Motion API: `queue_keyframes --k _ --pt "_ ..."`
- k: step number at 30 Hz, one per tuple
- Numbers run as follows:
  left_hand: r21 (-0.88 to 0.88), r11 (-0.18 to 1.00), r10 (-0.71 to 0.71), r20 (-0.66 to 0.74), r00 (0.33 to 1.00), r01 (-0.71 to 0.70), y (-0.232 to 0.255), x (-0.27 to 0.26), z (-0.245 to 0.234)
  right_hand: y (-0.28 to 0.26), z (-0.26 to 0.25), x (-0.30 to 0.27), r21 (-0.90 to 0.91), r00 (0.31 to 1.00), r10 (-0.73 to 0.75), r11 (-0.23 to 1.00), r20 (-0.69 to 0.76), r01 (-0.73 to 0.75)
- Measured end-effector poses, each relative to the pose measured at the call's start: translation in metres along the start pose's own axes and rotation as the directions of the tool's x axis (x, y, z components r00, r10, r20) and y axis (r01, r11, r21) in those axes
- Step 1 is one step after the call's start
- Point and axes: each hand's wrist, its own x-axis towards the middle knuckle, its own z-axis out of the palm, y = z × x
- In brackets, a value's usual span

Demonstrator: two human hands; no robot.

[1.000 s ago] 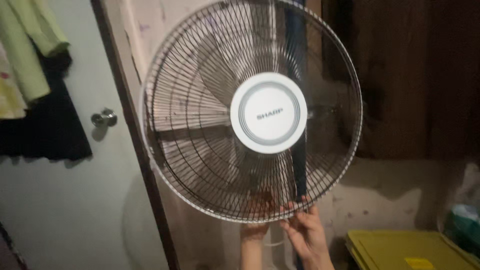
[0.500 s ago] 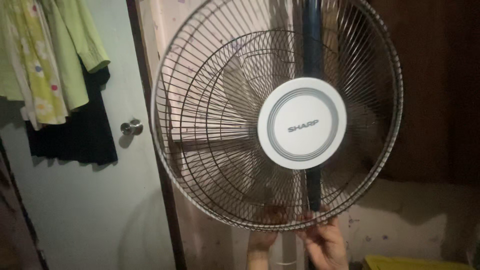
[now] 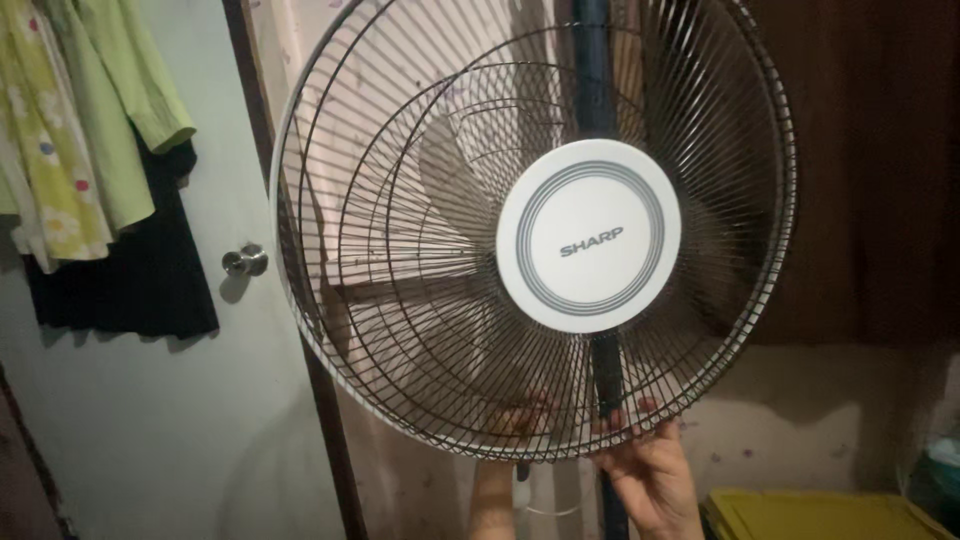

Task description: The person disassembles a standing fan by first removing the front grille, then unscrewing the central nut to remove the fan blades, and finally detaching the rear grille. The components are handled by hand and placed on the floor.

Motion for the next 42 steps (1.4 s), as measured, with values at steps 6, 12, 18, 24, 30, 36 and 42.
queue_keyframes --k 6,12,18,24,30,36,42 --pt "0.0 1.0 -0.005 -0.103 0.995 0.005 0.013 -0.036 -0.008 -0.014 -0.008 -0.008 -0.093 0.98 0.053 0.993 -0.19 -0.072" --pt "-0.018 0.992 0.108 -0.374 0.921 -0.123 0.079 -0.066 -0.002 -0.049 -0.043 -0.018 -0.103 0.979 0.054 0.992 -0.195 -0.075" --pt "-0.058 0.955 0.209 -0.561 0.801 -0.29 0.166 -0.081 0.001 -0.124 -0.077 -0.053 -0.132 1.0 0.009 0.991 -0.017 -0.011" --pt "-0.488 0.85 -0.051 -0.451 0.891 -0.198 0.19 -0.104 0.049 -0.173 -0.035 -0.086 -0.314 0.971 -0.131 0.948 -0.201 0.063" --pt "-0.912 0.402 -0.443 -0.114 0.889 0.084 0.161 -0.108 0.149 -0.213 0.014 -0.081 -0.44 0.931 -0.255 0.89 -0.261 0.12" --pt "-0.96 -0.111 -0.379 0.278 0.882 0.255 0.115 -0.11 0.252 -0.244 0.025 -0.082 -0.362 0.937 -0.323 0.896 -0.135 0.257" --pt "-0.903 -0.255 -0.372 0.421 0.827 0.345 0.113 -0.115 0.291 -0.279 0.031 -0.113 -0.458 0.901 -0.413 0.833 -0.137 0.312"
